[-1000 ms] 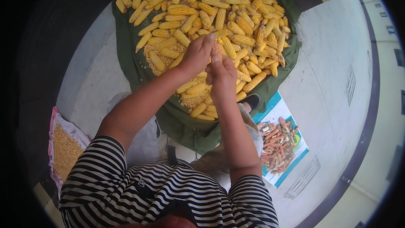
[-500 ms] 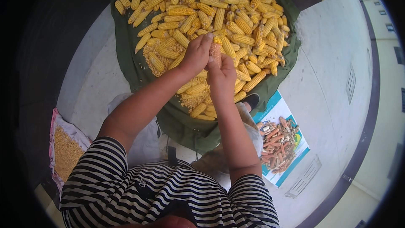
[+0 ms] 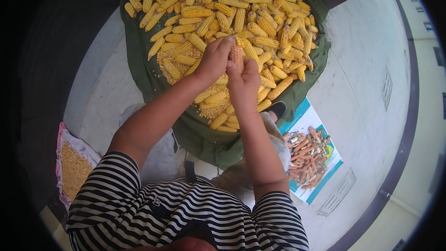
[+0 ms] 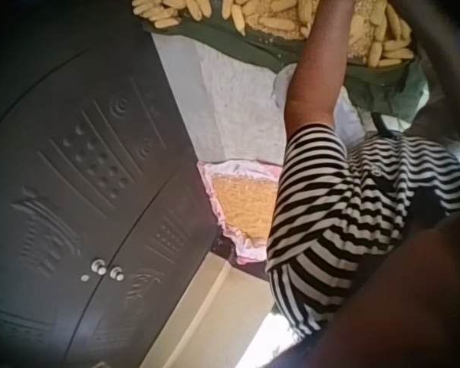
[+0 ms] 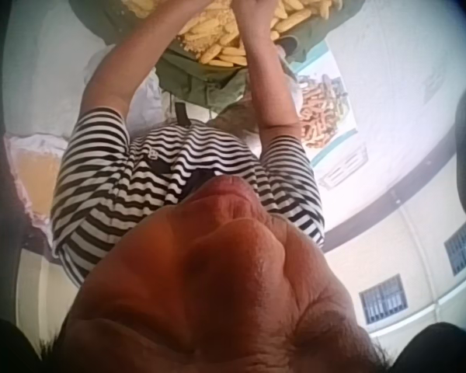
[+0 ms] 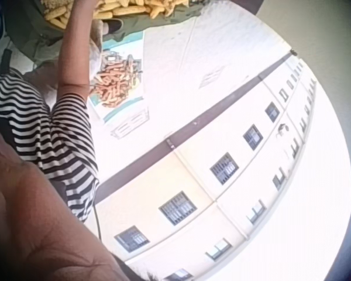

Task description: The person sits on the floor and shucks corn cobs by hand, removing kernels from the cob and placing them into a pile on a green tarp. The person repeatedly picks up cobs, strips kernels, and discards the cobs to the side.

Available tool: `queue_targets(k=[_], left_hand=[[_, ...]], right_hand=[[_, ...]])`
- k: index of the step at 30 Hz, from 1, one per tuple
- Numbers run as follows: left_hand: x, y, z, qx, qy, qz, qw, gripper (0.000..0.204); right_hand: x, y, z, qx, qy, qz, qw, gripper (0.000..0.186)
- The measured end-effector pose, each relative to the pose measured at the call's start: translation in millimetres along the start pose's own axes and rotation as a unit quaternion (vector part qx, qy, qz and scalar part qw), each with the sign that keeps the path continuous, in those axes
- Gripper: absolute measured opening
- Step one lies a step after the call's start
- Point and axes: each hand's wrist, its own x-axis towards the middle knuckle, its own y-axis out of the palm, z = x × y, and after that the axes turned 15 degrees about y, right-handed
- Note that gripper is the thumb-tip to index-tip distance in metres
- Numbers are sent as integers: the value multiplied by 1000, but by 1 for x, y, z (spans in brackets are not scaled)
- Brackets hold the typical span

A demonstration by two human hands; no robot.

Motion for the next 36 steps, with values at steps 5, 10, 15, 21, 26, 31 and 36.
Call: queue_targets(k=[5, 10, 15, 21, 26, 31, 36], left_hand=[[4, -5, -8, -34, -70, 33, 996, 40], [3, -4, 5, 108, 14, 62, 992, 39], [0, -1, 5, 17, 26, 22, 999, 38], [4, -4, -14, -34, -35, 36, 998, 36], [4, -5, -9, -74, -52, 17, 996, 33], [-3, -3, -5, -89, -37, -19, 995, 29], [-2, -1, -3, -133, -47, -17, 990, 27]], right_hand=[[0, -1, 4, -63, -33, -26, 997, 27], [0, -2, 4, -154, -101, -48, 982, 30], [0, -4, 4, -162, -115, -58, 978, 29], [-5, -2, 12, -200, -128, -68, 969, 33], [-3, -2, 10, -60, -73, 7, 996, 26], [-8, 2, 12, -50, -59, 6, 997, 20], [-8, 2, 12, -16, -57, 18, 998, 19]])
